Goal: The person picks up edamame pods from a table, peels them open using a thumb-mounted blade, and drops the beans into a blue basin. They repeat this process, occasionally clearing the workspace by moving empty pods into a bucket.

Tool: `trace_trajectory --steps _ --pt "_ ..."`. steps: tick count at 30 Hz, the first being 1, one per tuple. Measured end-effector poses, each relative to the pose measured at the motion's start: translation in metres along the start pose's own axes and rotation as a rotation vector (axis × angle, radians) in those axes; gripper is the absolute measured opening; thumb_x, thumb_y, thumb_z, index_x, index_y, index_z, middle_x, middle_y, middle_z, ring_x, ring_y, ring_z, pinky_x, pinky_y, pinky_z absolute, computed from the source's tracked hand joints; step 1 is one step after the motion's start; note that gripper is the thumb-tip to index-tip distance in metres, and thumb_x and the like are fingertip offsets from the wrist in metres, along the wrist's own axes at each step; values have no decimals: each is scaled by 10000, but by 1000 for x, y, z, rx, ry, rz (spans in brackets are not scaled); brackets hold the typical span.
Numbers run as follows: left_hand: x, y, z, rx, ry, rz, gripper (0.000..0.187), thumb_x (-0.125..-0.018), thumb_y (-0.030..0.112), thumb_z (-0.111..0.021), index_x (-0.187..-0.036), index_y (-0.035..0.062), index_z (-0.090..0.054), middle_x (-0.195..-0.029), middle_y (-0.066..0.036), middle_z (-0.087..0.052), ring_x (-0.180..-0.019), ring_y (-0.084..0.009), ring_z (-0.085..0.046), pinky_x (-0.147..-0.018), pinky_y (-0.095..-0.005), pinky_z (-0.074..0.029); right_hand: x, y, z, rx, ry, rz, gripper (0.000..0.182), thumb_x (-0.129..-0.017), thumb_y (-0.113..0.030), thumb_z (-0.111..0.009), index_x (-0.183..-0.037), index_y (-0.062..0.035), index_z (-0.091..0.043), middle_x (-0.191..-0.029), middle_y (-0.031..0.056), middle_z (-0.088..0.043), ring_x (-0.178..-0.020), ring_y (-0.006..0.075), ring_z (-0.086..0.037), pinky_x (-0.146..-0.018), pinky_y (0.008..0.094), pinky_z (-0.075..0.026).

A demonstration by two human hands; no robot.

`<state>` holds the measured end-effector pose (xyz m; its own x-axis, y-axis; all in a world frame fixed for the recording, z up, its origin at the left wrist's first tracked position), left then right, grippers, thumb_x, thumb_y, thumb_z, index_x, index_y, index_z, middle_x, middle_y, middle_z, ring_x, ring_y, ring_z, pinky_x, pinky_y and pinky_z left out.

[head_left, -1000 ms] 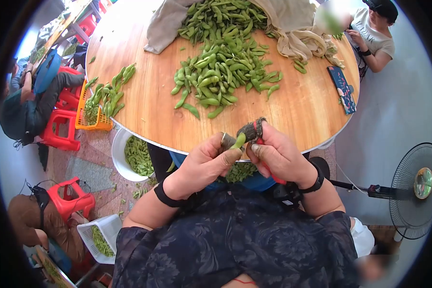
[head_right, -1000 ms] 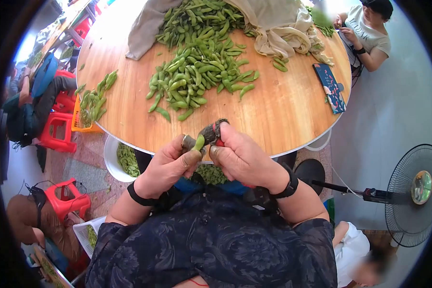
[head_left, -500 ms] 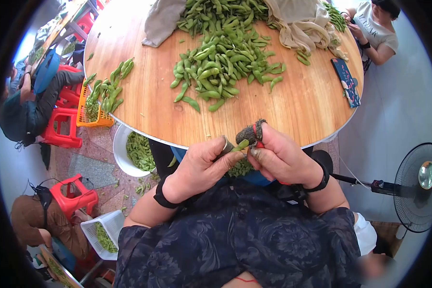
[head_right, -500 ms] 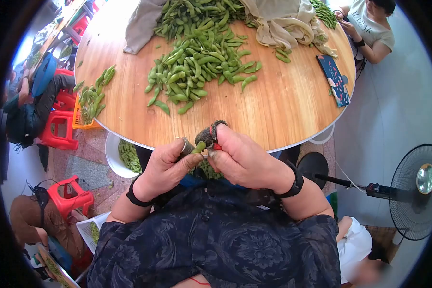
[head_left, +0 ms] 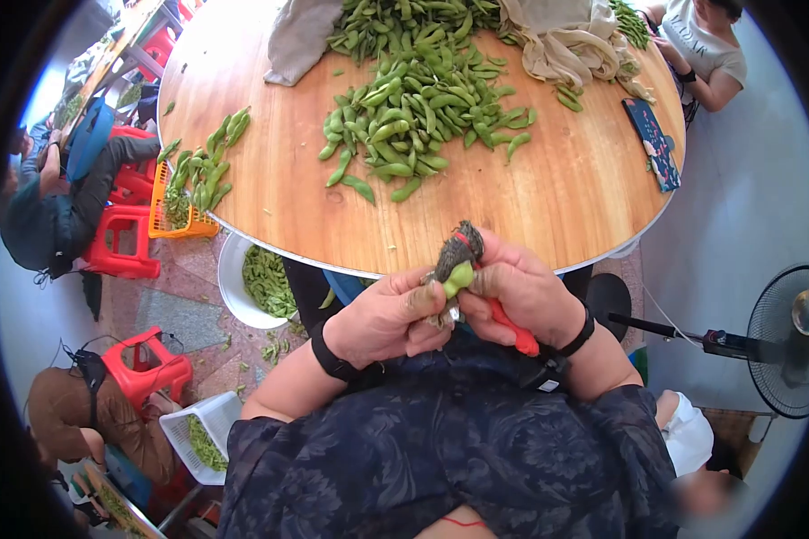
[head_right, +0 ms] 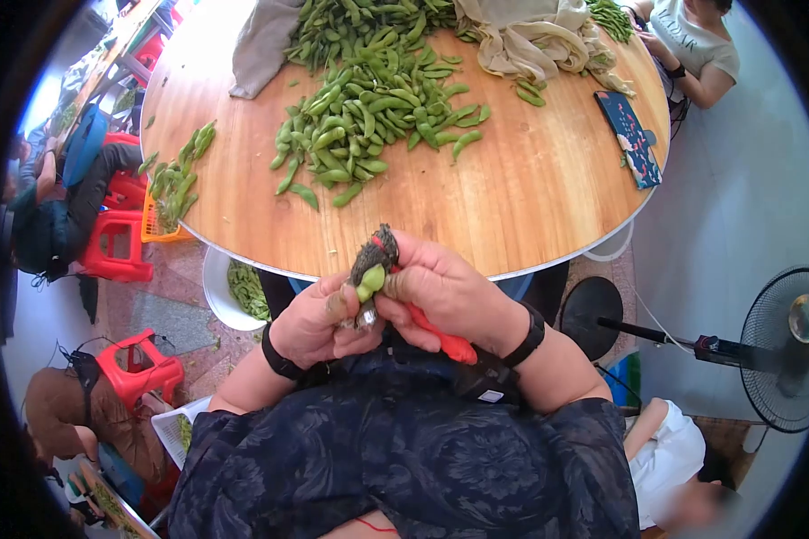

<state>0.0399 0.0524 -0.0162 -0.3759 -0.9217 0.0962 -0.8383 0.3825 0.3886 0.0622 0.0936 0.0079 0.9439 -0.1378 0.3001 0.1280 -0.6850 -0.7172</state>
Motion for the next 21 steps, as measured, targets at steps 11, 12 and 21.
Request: trace_trajectory --steps 11,12,21 --pt "28 80 -42 -1770 453 -880 186 -846 146 -681 -845 11 -552 -650 -115 -529 -566 -262 -553 -494 -352 -417 -8 -21 7 356 128 247 97 -983 -141 -415 -984 -71 -483 -640 -9 -495 -403 52 -442 -378 191 -356" --pt "28 79 -42 -1713 390 -895 198 -889 176 -645 -849 10 -545 -633 -83 -519 -547 -220 -542 -486 -331 -406 -7 -27 4 427 141 325 94 -980 -136 -415 -980 -69 -480 -641 -12 -492 -409 48 -443 -383 189 -359" --pt "3 42 26 -565 424 -361 306 -1034 290 -353 -893 69 -511 -610 28 -459 -493 -61 -398 -477 -194 -335 9 -65 -11 1348 442 908 88 -832 -67 -580 -884 -49 -511 -614 67 -515 -424 209 -511 -400 310 -419"
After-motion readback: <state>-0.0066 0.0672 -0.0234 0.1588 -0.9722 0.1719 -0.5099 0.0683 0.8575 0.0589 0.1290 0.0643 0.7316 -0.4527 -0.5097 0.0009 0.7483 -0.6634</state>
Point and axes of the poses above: each hand's wrist, its own x-axis away from the middle knuckle, its own z-axis out of the back of the hand, y = z × x, the point moved 10 cm from there along -x, towards the middle knuckle
